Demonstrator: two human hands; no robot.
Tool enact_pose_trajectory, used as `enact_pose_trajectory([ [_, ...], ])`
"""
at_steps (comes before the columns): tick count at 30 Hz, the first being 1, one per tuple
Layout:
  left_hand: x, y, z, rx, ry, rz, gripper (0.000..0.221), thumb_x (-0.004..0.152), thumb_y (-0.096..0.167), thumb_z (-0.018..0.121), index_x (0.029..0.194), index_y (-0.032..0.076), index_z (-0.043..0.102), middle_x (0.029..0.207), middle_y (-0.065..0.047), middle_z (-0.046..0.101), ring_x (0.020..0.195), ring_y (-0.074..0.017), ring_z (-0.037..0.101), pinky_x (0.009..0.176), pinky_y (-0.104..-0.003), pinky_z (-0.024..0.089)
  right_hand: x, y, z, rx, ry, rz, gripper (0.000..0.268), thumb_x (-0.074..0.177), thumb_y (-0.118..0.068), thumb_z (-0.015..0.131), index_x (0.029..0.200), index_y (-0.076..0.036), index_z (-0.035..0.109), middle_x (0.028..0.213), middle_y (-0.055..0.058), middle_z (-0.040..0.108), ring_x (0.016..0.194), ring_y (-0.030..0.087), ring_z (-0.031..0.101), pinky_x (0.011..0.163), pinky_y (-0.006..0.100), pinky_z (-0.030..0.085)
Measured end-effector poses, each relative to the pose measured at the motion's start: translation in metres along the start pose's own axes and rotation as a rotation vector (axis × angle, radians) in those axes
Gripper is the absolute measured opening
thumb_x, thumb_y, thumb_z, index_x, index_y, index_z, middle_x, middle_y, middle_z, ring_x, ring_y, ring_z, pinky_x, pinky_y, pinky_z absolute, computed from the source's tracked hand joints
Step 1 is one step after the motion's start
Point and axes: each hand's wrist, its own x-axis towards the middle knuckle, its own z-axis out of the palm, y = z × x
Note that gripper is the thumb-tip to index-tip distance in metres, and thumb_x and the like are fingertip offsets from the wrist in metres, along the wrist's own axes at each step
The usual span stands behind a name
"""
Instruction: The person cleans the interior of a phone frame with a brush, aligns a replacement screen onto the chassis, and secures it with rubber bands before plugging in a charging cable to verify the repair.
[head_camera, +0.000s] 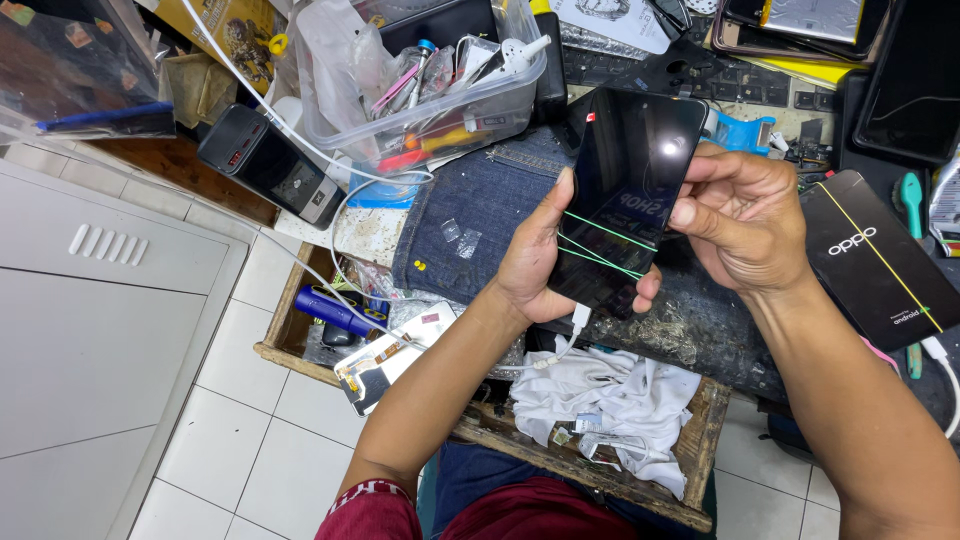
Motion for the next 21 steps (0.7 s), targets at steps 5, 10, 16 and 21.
enact_pose_trajectory([
  [5, 0.0004, 0.0001, 0.0003, 0.017, -0.005, 0.008, 0.078, 0.114, 0.066, 0.031, 0.144, -0.004, 0.050, 0.118, -0.025, 0.067, 0.092, -0.0409, 0.069, 0.080, -0.051, 0.056, 0.0008, -0.0009, 0.0022, -0.009, -0.014, -0.011, 0.026, 0.098, 0.012, 0.073, 0.121, -0.001, 0.073, 0.111, 0.012, 0.071, 0.099, 0.016, 0.070, 0.095, 0.030, 0.059],
  [10, -0.0001, -0.0003, 0.0008, 0.014, 0.008, 0.001, 0.079, 0.114, 0.066, 0.031, 0.143, -0.004, 0.050, 0.117, -0.025, 0.067, 0.092, -0.0406, 0.069, 0.083, -0.053, 0.056, 0.0011, -0.0021, 0.0032, -0.019, -0.009, -0.008, 0.026, 0.097, 0.011, 0.073, 0.120, -0.001, 0.073, 0.111, 0.012, 0.070, 0.100, 0.017, 0.070, 0.095, 0.030, 0.059],
  [16, 0.0001, 0.0001, 0.0024, 0.017, 0.010, 0.003, 0.078, 0.114, 0.066, 0.031, 0.144, -0.003, 0.051, 0.118, -0.024, 0.067, 0.092, -0.0405, 0.069, 0.081, -0.052, 0.056, 0.0009, -0.0019, 0.0034, -0.017, -0.008, -0.008, 0.026, 0.097, 0.011, 0.074, 0.121, -0.001, 0.073, 0.111, 0.012, 0.070, 0.099, 0.016, 0.070, 0.095, 0.030, 0.058],
  [21, 0.0004, 0.0004, 0.0038, 0.003, 0.012, 0.003, 0.077, 0.114, 0.065, 0.031, 0.144, -0.003, 0.050, 0.119, -0.023, 0.067, 0.091, -0.0406, 0.069, 0.083, -0.053, 0.057, 0.0017, -0.0021, 0.0032, -0.021, -0.008, -0.006, 0.026, 0.097, 0.010, 0.074, 0.120, -0.001, 0.073, 0.113, 0.013, 0.070, 0.101, 0.017, 0.070, 0.096, 0.031, 0.058],
])
